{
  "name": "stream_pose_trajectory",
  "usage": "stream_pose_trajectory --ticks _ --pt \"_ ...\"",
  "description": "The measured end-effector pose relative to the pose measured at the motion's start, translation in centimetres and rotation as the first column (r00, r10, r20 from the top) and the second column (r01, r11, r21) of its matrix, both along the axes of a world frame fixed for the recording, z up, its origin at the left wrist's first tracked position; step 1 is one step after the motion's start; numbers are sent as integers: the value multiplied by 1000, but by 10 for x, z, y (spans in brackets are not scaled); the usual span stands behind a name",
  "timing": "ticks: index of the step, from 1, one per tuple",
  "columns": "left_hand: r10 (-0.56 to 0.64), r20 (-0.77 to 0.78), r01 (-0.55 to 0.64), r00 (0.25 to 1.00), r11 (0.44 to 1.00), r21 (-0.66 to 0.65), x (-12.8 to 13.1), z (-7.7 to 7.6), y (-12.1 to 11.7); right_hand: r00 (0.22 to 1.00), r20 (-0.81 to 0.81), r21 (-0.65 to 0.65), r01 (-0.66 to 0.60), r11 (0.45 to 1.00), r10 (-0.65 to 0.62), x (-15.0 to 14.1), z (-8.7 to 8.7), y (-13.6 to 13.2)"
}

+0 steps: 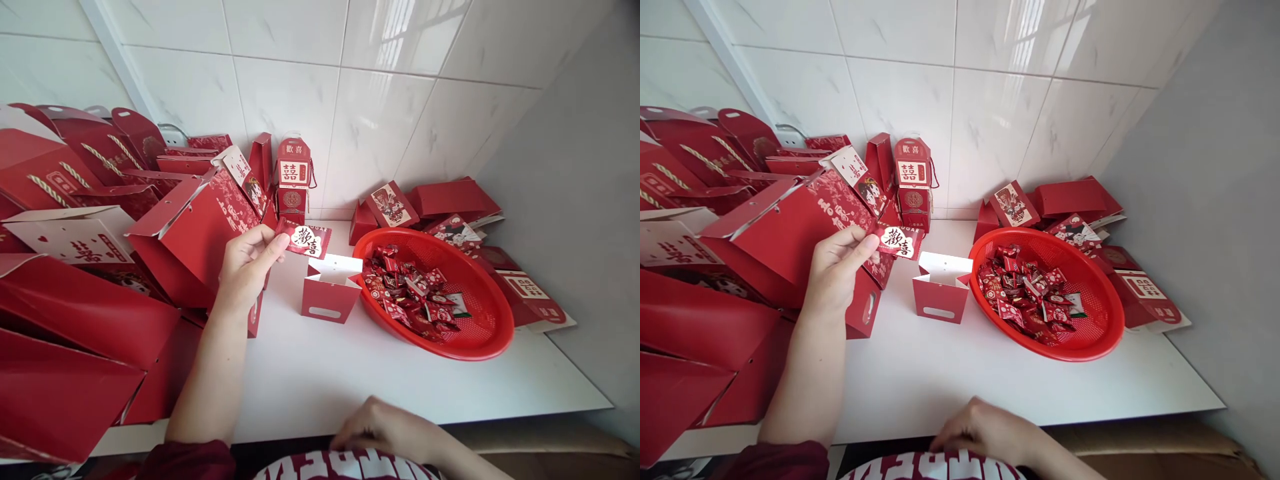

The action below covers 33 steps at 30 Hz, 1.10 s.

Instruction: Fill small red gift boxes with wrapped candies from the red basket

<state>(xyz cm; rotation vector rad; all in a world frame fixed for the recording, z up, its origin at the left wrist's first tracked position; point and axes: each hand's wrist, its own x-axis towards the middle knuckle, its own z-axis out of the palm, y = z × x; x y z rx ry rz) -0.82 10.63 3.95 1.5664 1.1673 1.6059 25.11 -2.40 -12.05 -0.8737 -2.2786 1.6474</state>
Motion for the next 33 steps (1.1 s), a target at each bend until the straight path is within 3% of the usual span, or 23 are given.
stream_pose_trajectory --ticks 1,3,5,7,10,14,18,23,25,28,29,31,33 --pt "-2 1 2 1000 1000 2 0 0 0 998 14 96 59 994 -61 1 5 6" --pt "-6 0 6 1000 1000 2 0 0 1 979 71 355 156 922 -193 0 1 18" --pt "-6 -5 6 1000 1000 0 2 -1 2 956 150 565 125 816 -251 -8 -16 31" --pt "-20 -35 20 999 1000 3 5 -3 2 939 222 672 48 739 -263 -19 -33 44" --pt "-48 -246 57 968 998 29 12 -9 4 930 272 723 -28 690 -247 -38 -45 62" --pt "-139 -579 193 803 981 32 21 -24 13 941 272 736 -68 673 -203 -56 -43 84" --pt "-255 -690 292 678 954 -65 22 -44 31 946 240 733 -30 680 -218 -75 -46 109" --pt "-144 -736 228 661 973 15 19 -57 46 949 218 689 13 724 -226 -109 -40 121" --pt "-116 -744 215 658 976 38 18 -58 48 977 177 663 -29 748 -119 -122 -36 103" --pt "-104 -744 204 660 978 44 16 -57 49 974 48 559 -211 802 223 -134 -37 60" --pt "-104 -742 201 662 979 42 15 -56 49 939 7 490 -302 818 343 -135 -39 47" --pt "-119 -737 199 666 980 21 13 -52 46 838 -79 359 -481 799 540 -132 -42 29" --pt "-148 -723 200 675 980 -13 11 -46 40 762 -195 234 -575 784 618 -122 -36 25"
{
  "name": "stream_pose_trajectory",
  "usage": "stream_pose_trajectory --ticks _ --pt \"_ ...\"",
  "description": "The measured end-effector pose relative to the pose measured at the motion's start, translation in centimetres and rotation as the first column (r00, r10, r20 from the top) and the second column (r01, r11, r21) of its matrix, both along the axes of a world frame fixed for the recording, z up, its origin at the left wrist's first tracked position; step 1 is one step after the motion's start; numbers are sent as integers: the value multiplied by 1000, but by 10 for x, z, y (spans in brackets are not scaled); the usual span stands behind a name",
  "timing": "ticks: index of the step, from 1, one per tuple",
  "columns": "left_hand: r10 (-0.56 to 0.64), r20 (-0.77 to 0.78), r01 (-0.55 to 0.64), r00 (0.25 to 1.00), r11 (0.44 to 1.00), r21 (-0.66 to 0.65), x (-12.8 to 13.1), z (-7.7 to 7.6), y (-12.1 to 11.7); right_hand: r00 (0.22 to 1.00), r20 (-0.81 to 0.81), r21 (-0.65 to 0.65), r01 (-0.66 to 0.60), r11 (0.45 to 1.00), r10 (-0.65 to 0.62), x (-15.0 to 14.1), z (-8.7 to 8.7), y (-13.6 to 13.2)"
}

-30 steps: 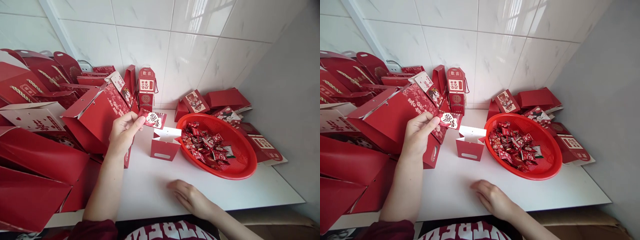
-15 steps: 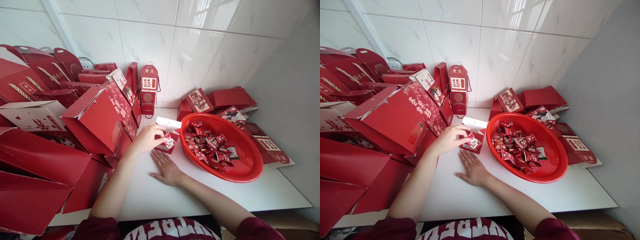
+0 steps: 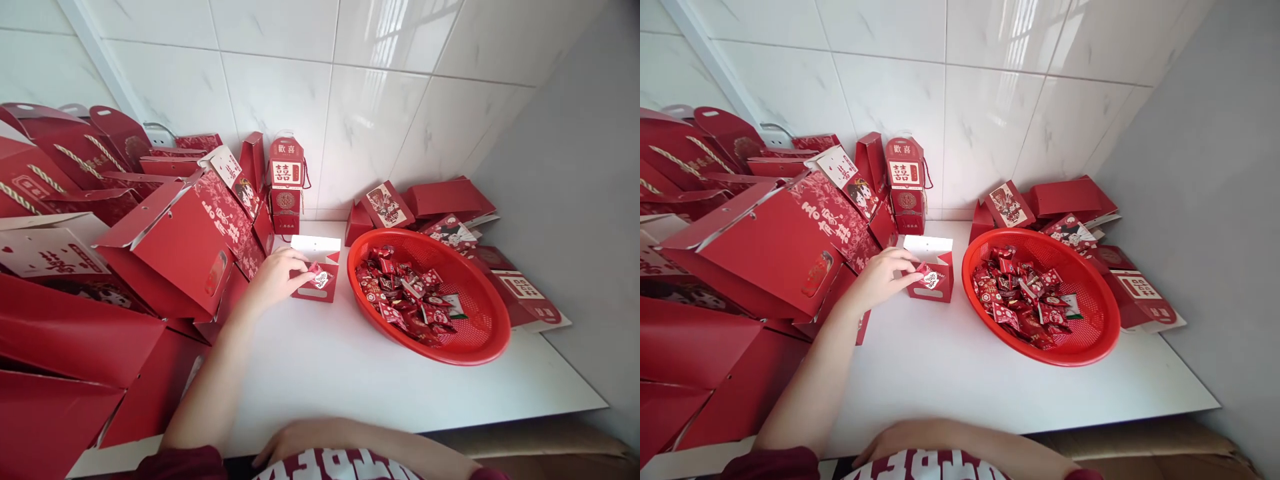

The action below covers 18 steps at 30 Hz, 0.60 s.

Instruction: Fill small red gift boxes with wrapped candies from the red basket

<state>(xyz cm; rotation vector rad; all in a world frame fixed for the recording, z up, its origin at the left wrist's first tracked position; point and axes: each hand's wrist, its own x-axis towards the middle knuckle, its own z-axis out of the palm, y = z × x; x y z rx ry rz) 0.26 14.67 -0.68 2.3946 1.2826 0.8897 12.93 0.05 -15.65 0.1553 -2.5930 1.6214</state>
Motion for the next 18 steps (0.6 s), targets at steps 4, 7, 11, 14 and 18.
stream_pose_trajectory --ticks 4,7,11,14,18 --pt "39 109 -44 993 998 45 1 15 -12 937 32 -239 344 908 -347 28 30 12" --pt "107 229 -151 967 971 183 6 20 -14 811 82 -288 576 765 -580 38 39 19" --pt "242 130 -272 961 909 315 13 14 -11 686 6 -161 719 676 -728 33 21 15" --pt "271 -108 -247 957 950 190 14 4 -9 671 -145 10 736 677 -727 27 5 7" --pt "179 -194 -185 965 983 -17 11 -6 -5 685 -197 89 725 683 -702 34 4 -1"
